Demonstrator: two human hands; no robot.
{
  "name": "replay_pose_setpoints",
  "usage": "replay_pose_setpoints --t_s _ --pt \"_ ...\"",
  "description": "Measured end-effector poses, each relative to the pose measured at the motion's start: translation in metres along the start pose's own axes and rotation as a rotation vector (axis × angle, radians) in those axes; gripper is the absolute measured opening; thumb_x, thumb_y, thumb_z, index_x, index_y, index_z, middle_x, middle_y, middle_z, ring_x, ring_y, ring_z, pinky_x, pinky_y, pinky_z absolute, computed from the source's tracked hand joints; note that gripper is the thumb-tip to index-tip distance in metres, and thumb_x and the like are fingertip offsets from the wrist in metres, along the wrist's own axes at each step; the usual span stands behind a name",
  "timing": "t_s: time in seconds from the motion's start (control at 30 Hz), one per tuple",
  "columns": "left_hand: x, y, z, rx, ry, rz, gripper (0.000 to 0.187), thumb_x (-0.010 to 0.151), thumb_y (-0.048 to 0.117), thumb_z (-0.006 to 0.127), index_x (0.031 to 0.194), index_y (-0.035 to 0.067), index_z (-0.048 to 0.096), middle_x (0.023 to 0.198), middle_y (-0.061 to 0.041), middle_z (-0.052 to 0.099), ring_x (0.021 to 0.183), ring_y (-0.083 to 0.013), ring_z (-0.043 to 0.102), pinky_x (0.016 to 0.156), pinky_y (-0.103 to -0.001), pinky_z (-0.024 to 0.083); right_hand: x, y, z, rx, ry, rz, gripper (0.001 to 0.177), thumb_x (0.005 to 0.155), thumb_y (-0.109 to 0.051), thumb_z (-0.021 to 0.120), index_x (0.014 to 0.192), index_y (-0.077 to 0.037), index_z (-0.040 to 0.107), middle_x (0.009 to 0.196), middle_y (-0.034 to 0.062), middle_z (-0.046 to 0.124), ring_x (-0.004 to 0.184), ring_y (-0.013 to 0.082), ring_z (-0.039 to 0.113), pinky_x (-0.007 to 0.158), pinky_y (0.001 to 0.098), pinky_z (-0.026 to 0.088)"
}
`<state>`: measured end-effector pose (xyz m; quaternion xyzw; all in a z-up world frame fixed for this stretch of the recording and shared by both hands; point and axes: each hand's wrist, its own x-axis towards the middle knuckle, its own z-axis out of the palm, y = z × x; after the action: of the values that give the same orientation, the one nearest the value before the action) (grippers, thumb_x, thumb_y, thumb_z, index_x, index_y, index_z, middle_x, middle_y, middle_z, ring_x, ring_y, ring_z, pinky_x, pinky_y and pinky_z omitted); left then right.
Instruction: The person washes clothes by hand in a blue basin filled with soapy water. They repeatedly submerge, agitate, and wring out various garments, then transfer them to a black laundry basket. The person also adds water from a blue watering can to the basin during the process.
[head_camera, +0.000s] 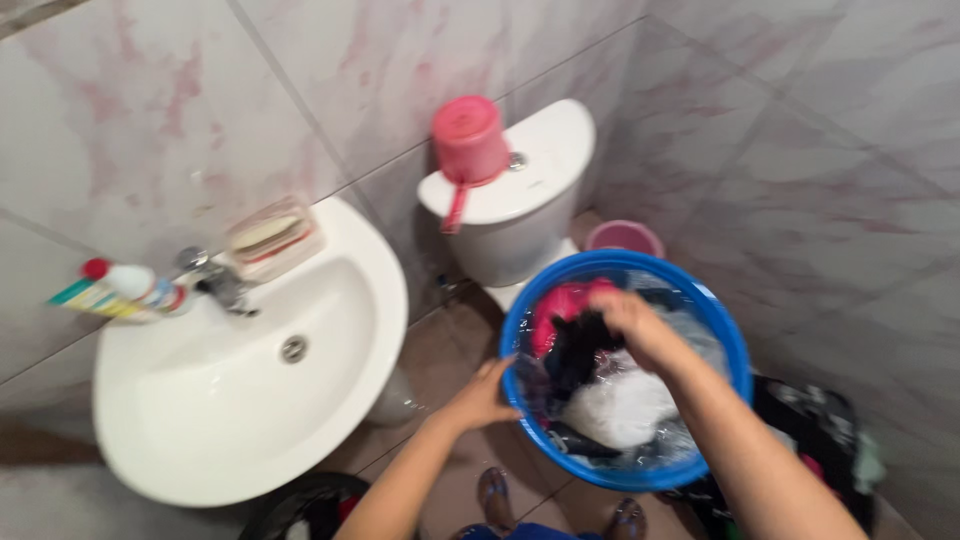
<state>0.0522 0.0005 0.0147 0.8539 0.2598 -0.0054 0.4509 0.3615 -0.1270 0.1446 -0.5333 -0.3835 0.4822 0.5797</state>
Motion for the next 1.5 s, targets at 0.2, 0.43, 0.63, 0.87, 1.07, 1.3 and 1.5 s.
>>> replay_pose_setpoints --t_s 0.2,0.43,0.63,0.87,1.07,1.3,1.5 --pt "0.115 0.152 0.012 -0.394 0.247 0.223 0.088 0.072 0.023 0.088 0.149 0.007 0.048 0.145 -0.014 0.059 0.137 -0.0284 0.055 0.117 -0.038 0.042 -0.103 -0.194 -0.015 0.475 0.049 -0.284 0.034 0.088 -0.015 0.059 0.117 0.003 0.062 0.100 0.0098 0.066 0.091 0.0202 0.063 0.083 0.0352 0.053" --pt "0.121 0.278 -0.049 -1.440 -0.033 0.298 0.076 0.059 -0.009 0.046 0.130 0.015 0.054 0.120 -0.008 0.062 0.113 -0.0239 0.061 0.098 -0.034 0.051 -0.180 -0.120 -0.121 -0.009 0.868 0.045 0.020 0.083 -0.010 0.052 0.100 -0.005 0.060 0.087 0.0054 0.061 0.084 0.0239 0.063 0.074 0.0463 0.059" --pt "0.120 0.330 0.055 -1.722 -0.514 0.542 0.040 0.090 0.006 0.054 0.130 0.003 0.056 0.123 -0.018 0.062 0.118 -0.0304 0.060 0.107 -0.039 0.050 -0.135 0.011 -0.091 0.839 0.425 0.269 0.070 0.081 -0.070 0.056 0.127 -0.017 0.061 0.113 0.0043 0.077 0.102 0.0313 0.071 0.072 0.0668 0.058" --pt "0.117 0.290 0.080 -0.898 0.578 0.279 0.059 0.086 0.042 0.073 0.132 0.008 0.061 0.129 -0.013 0.064 0.122 -0.0295 0.057 0.106 -0.044 0.044 -0.094 -0.015 -0.070 1.053 0.538 0.066 0.028 0.097 -0.032 0.063 0.112 -0.008 0.070 0.105 0.0057 0.075 0.097 0.0217 0.071 0.091 0.0397 0.058" --pt "0.155 0.254 0.060 -1.851 0.006 0.001 0.042 0.092 0.045 0.069 0.109 0.006 0.071 0.105 -0.010 0.074 0.093 -0.0240 0.073 0.087 -0.040 0.060 -0.091 -0.070 -0.036 0.133 0.488 -0.214 0.018 0.098 -0.023 0.067 0.096 -0.005 0.070 0.090 0.0098 0.070 0.081 0.0201 0.066 0.077 0.0369 0.055" --pt "0.209 0.203 0.012 -0.768 -0.441 -0.066 0.023 0.091 0.026 0.067 0.103 0.009 0.075 0.095 -0.002 0.073 0.082 -0.0147 0.066 0.071 -0.036 0.053 -0.095 -0.067 0.017 -1.175 0.280 -0.720 0.015 0.071 -0.020 0.079 0.070 -0.013 0.066 0.074 0.0063 0.064 0.070 0.0283 0.065 0.063 0.0421 0.052" --pt "0.186 0.157 0.011 -0.101 -0.155 0.120 0.024 0.081 0.024 0.076 0.093 0.004 0.079 0.083 -0.011 0.075 0.077 -0.0238 0.068 0.075 -0.038 0.054 -0.059 -0.009 0.031 -1.374 -0.171 -0.650 0.012 0.083 -0.024 0.076 0.084 -0.014 0.070 0.084 0.0051 0.067 0.081 0.0268 0.068 0.073 0.0417 0.054"
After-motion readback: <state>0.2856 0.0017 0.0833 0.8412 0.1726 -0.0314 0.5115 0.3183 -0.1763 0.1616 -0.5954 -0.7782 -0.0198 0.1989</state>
